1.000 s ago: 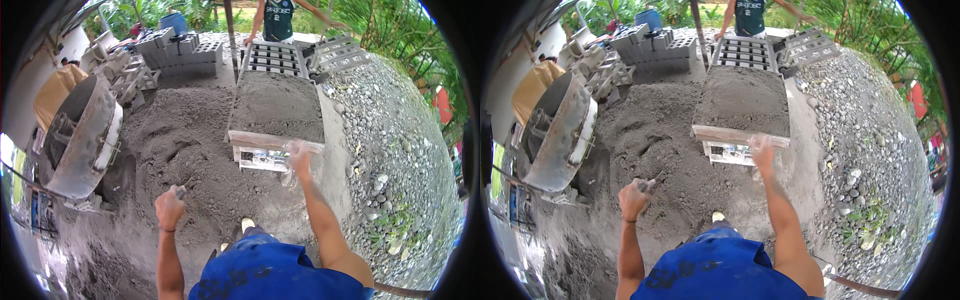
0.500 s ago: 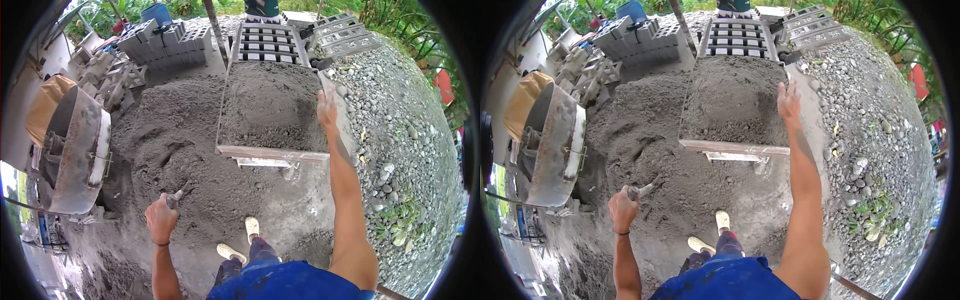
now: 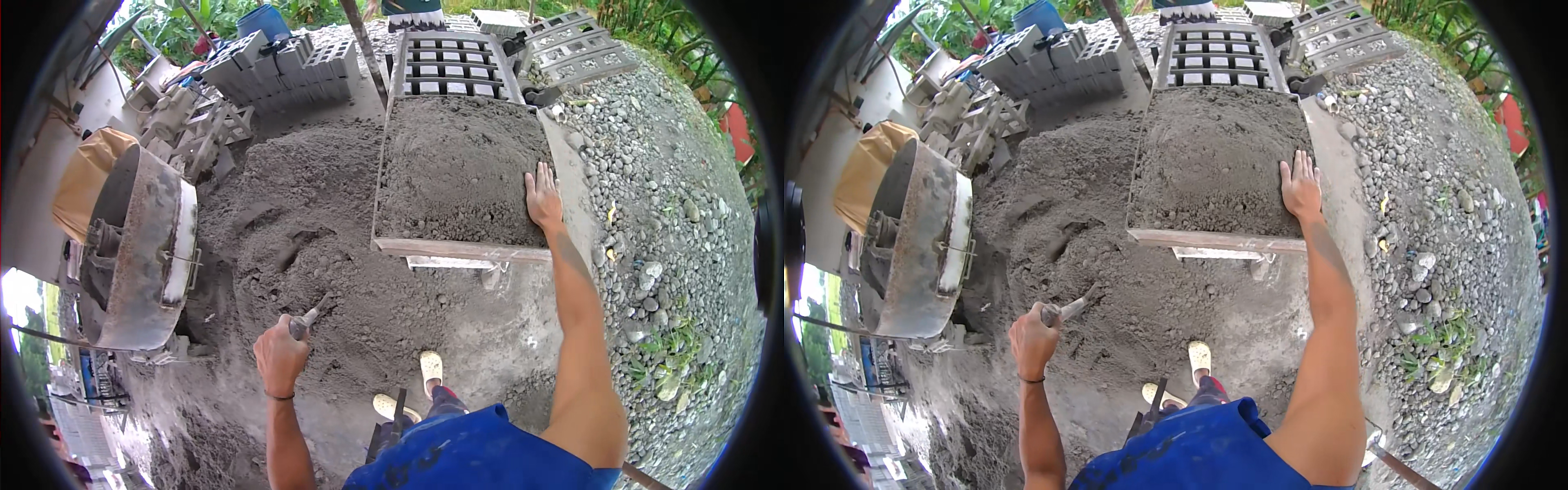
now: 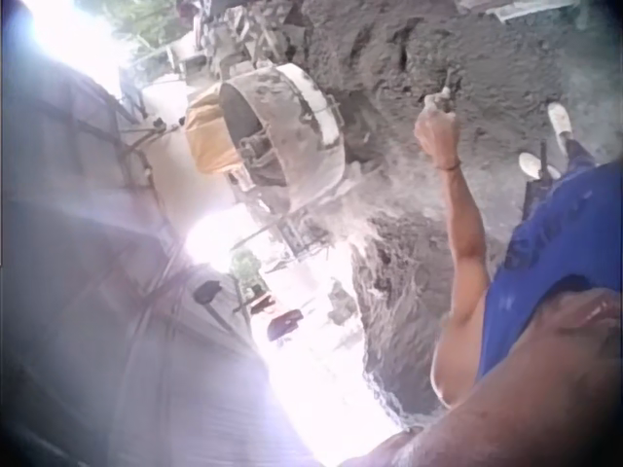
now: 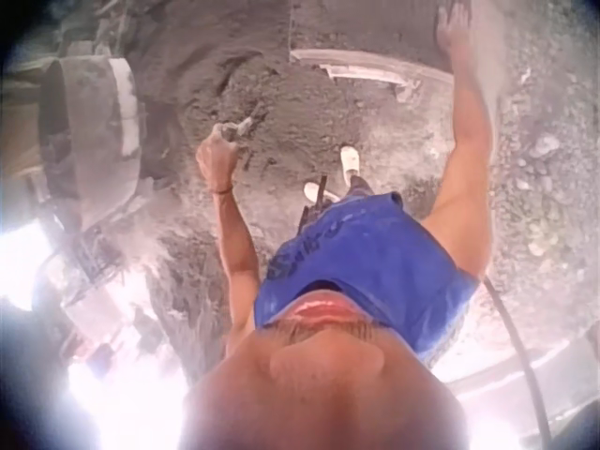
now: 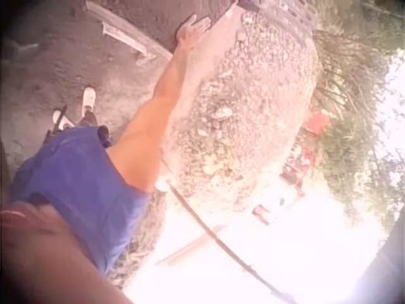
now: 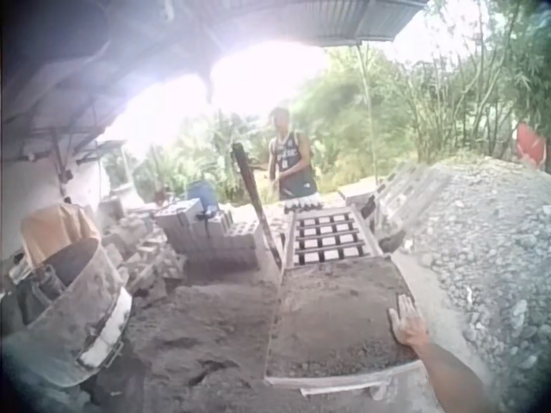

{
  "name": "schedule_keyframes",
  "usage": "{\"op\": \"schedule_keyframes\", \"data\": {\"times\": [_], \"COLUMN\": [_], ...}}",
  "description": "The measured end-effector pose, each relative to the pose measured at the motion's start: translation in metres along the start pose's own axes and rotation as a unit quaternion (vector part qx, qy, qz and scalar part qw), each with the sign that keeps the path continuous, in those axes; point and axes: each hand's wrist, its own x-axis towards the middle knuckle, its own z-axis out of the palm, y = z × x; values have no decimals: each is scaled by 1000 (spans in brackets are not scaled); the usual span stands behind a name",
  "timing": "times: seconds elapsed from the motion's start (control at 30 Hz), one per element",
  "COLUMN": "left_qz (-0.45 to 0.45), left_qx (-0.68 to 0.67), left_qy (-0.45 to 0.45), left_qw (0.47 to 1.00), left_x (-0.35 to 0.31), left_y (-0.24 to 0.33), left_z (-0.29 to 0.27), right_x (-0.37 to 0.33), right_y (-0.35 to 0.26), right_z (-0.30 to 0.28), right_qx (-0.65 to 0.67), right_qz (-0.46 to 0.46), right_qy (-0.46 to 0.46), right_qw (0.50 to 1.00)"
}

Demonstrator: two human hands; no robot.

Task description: The person rakes a cement mixture on the ground with a hoe, then levels and pats the mixture onto a cinder block mold tray by hand.

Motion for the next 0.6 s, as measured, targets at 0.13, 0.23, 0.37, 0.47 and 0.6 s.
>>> {"op": "schedule_keyframes", "data": {"times": [0.13,0.23,0.37,0.47,0.6], "left_qz": [-1,4,30,50,70], "left_qx": [-13,-18,-10,-8,-21], "left_qy": [21,12,41,40,61], "left_qw": [1000,1000,999,998,995], "left_x": [-6,-1,-5,2,-4], "left_y": [-14,-16,-18,-17,-21], "left_z": [-14,0,-2,-1,4], "right_x": [5,26,18,10,4], "right_y": [-27,-47,-139,-146,-138], "right_z": [-15,-18,-33,2,-7], "right_qx": [76,189,118,-20,27], "right_qz": [8,1,-83,-76,-50], "right_qy": [-32,111,248,145,77], "right_qw": [997,976,958,986,995]}}
